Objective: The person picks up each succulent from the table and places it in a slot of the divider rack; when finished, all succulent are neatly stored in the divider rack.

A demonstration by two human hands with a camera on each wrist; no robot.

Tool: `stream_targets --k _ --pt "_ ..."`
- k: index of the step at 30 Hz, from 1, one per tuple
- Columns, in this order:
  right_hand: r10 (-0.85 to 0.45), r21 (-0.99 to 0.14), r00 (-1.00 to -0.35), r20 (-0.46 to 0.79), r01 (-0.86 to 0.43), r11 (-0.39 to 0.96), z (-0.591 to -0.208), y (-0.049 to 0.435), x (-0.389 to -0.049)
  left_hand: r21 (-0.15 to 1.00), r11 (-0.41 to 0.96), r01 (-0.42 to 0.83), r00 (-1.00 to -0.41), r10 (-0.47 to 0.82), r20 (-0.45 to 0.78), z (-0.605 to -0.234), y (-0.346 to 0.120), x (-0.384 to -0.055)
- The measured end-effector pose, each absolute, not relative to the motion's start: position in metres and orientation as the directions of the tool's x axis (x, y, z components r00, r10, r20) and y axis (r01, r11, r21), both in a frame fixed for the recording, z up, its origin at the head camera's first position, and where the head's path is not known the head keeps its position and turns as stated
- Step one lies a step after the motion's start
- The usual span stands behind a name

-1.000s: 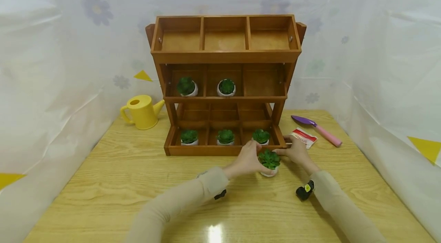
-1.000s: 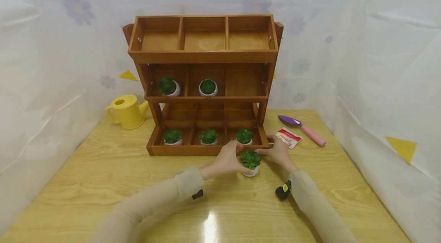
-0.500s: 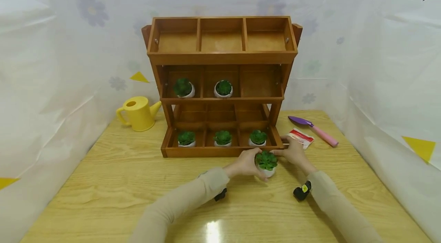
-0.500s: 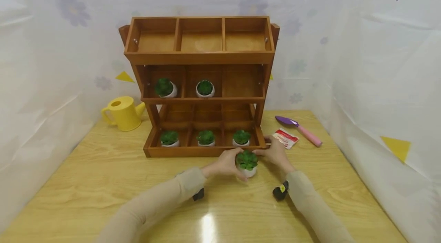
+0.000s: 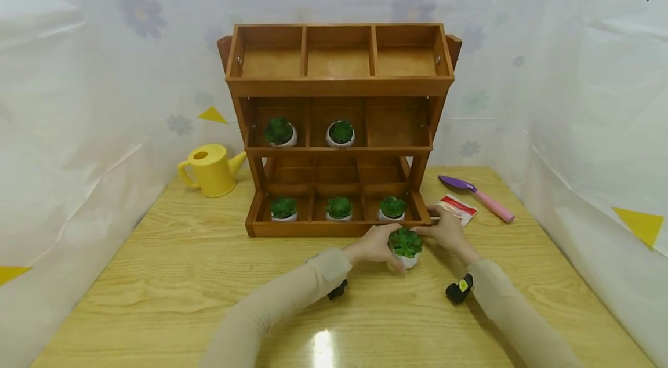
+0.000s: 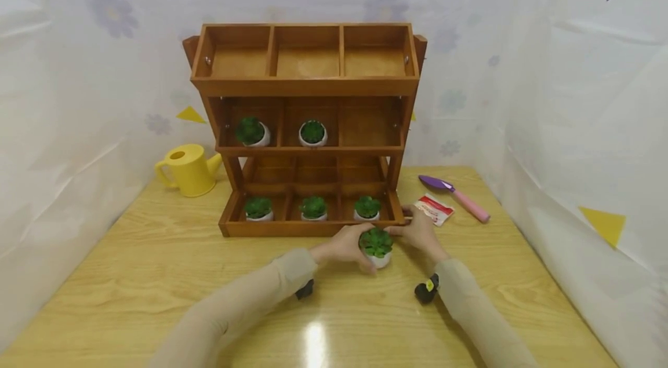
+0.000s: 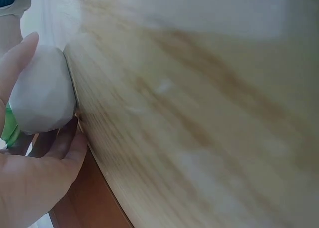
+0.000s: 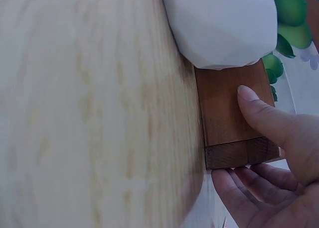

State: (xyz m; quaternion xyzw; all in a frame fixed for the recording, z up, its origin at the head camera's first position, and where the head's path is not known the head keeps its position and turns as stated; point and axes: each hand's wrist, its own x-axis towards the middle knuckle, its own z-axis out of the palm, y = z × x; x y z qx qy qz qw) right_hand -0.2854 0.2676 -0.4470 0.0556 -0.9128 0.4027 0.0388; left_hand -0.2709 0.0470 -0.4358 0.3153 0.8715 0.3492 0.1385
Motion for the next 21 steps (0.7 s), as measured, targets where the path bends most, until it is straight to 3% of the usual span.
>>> stream_targets --k 12,21 --pt "-0.08 -0.738 -0.99 0.118 -0.142 0.66 -0.4468 0.2677 -0.2857 0.668 0.515 0.538 -0.725 0.687 0.053 -0.4396 0.046 -0.2768" --pt "-0.082 -0.739 -0.991 0.102 -0.131 0.661 -0.4477 0.2683 -0.2854 0.71 0.432 0.556 -0.696 0.709 0.114 -0.4403 0.0423 -0.2739"
